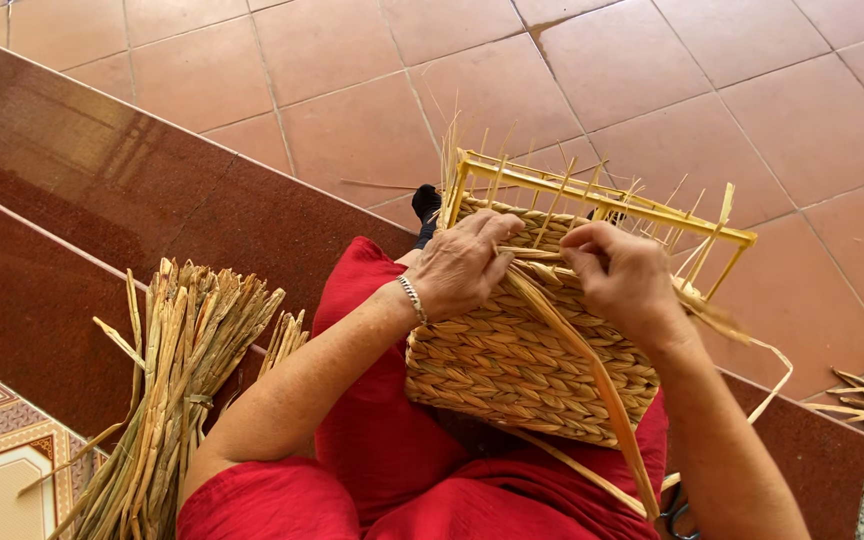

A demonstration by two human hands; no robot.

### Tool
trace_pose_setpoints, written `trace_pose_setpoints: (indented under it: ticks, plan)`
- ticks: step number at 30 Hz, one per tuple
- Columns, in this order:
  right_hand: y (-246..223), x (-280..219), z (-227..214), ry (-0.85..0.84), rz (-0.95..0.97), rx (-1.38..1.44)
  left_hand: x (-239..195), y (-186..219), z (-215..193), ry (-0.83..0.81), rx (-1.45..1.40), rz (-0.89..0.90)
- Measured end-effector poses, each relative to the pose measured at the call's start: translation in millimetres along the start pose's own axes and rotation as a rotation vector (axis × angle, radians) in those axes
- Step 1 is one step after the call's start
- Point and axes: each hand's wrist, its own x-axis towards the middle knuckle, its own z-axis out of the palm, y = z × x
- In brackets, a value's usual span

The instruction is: The person weaves a rectangular basket by hand, interlacing dried palm fronds through a vertical frame. They repeatedly pull strands through the weave, tighten the structure, and adjust the basket's position on their lap.

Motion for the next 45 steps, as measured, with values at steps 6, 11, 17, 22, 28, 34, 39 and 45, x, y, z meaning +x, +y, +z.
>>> trace_pose_setpoints:
  ticks: [6, 11, 17, 22, 28, 34, 39, 45]
  plan:
    - [-1.9, -6.6, 31.2, 0.129, -0.177, -0.325, -21.3, -7.7, -4.9, 0.035, 0.200, 0.269]
    - [11.3, -12.9, 47.1, 0.143, -0.112, -0.285, -22.5, -16.3, 4.8, 0.021, 0.144, 0.183]
    - [16.9, -45.3, 51.3, 0.132, -0.077, 0.007, 10.4, -23.6, 33.0, 0.046, 0.127, -0.032]
    - [-12.0, -59.7, 29.0, 0.308, -0.417, -0.265, 18.1, -26.5, 45.6, 0.148, 0.415, 0.203]
    - [-21.9, -60.1, -4.3, 0.272, -0.488, -0.542, 32.0, -25.0, 45.3, -0.400, 0.311, -0.094]
    - [-8.9, -42.2, -31.3, 0.117, -0.251, -0.351, 19.5, -24.8, 8.6, -0.338, -0.102, 0.034]
    - [-35.2, -27.9, -31.6, 0.371, -0.686, -0.612, 14.4, -15.1, 19.5, -0.321, 0.111, 0.080]
    - [-33.9, -7.0, -44.4, 0.206, -0.539, -0.552, 21.0, -1.9, 4.2, -0.418, 0.050, -0.046]
